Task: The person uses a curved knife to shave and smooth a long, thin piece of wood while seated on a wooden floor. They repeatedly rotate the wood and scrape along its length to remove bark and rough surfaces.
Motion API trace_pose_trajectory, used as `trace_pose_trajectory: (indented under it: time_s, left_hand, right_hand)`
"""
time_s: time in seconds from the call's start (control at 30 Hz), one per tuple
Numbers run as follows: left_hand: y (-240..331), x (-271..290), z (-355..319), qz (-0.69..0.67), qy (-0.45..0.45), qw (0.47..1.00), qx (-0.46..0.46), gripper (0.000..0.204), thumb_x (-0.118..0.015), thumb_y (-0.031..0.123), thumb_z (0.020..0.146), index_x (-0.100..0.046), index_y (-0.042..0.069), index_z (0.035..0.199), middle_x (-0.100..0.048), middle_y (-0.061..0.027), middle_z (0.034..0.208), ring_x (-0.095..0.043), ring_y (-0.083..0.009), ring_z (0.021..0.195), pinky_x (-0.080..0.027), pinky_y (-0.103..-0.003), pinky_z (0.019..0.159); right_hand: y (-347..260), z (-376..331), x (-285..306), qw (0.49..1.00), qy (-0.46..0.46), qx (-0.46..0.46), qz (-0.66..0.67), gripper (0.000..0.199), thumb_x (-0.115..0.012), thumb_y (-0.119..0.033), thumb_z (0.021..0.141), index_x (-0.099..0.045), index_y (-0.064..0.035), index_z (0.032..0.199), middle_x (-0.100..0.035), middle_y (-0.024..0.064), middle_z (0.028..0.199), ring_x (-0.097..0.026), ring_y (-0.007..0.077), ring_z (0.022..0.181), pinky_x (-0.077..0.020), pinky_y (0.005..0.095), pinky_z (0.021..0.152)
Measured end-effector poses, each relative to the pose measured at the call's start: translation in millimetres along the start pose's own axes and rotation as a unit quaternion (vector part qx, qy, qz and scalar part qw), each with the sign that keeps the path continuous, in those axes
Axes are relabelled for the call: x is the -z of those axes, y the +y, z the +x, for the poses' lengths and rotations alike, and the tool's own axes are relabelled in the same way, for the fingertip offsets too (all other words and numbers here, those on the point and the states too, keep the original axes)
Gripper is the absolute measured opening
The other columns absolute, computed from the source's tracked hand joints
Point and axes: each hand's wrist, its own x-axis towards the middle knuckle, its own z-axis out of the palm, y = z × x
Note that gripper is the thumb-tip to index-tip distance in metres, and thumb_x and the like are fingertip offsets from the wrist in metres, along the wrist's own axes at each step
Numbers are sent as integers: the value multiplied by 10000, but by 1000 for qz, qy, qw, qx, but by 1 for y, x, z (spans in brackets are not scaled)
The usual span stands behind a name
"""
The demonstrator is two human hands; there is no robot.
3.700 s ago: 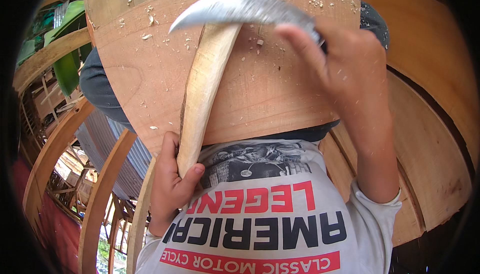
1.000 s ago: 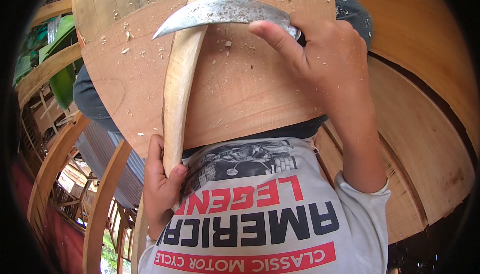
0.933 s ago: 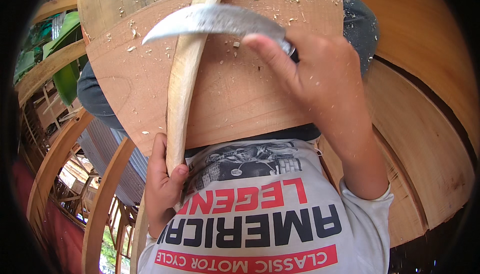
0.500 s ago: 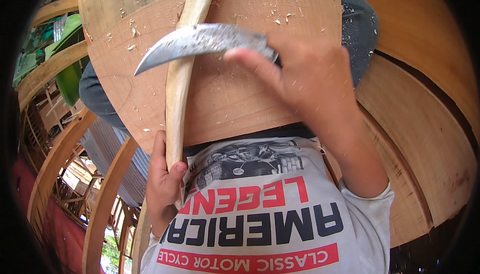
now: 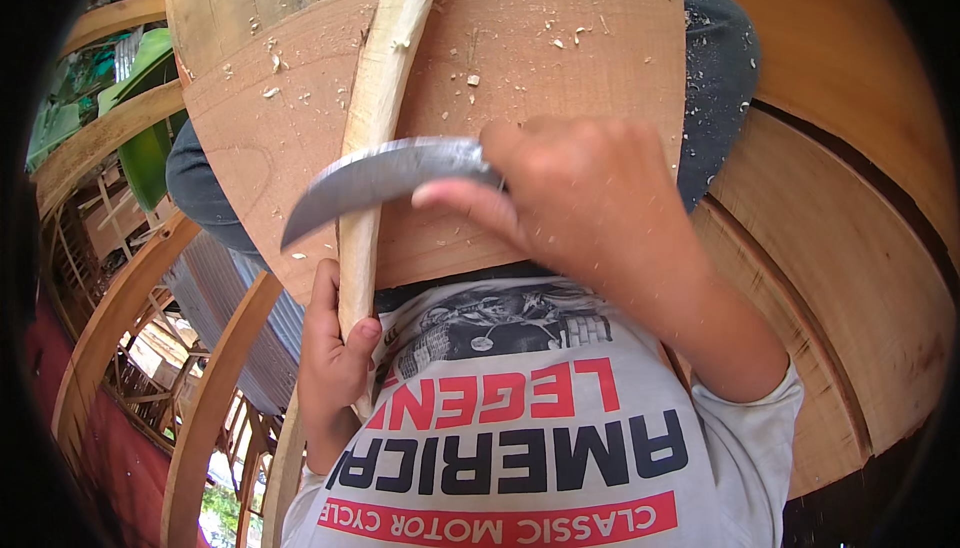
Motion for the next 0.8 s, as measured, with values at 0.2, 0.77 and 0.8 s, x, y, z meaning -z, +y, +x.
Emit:
trace_pose_trajectory:
  time_s: [0.2, 0.77, 0.8]
  left_hand:
    - [13, -4, 2, 11, 2, 1000, 1, 455, -668, 396, 845, -412, 28, 925, -485, -44, 623, -480, -112, 579, -395, -262, 532]
    - [4, 4, 3, -27, -29, 999, 20, 510, -636, 472, 847, -414, 20, 926, -434, -42, 702, -407, -117, 656, -364, -259, 578]
    - [0, 4, 5, -30, -25, 999, 9, 507, -632, 470, 850, -413, 19, 928, -427, -39, 700, -407, -113, 663, -363, -256, 579]
  right_hand:
    - [8, 3, 12, 1000, -2, -22, -19, 538, -606, -509, 853, -639, -11, 650, -558, 202, 561, -592, 350, 519, -454, 391, 488]
    - [-12, -7, 0, 995, -48, 90, 21, 448, -570, -402, 921, -581, 7, 738, -499, 131, 511, -510, 229, 418, -368, 331, 418]
    - [-4, 1, 3, 997, -17, 71, -17, 439, -575, -395, 919, -579, 7, 742, -506, 133, 510, -513, 236, 421, -373, 333, 424]
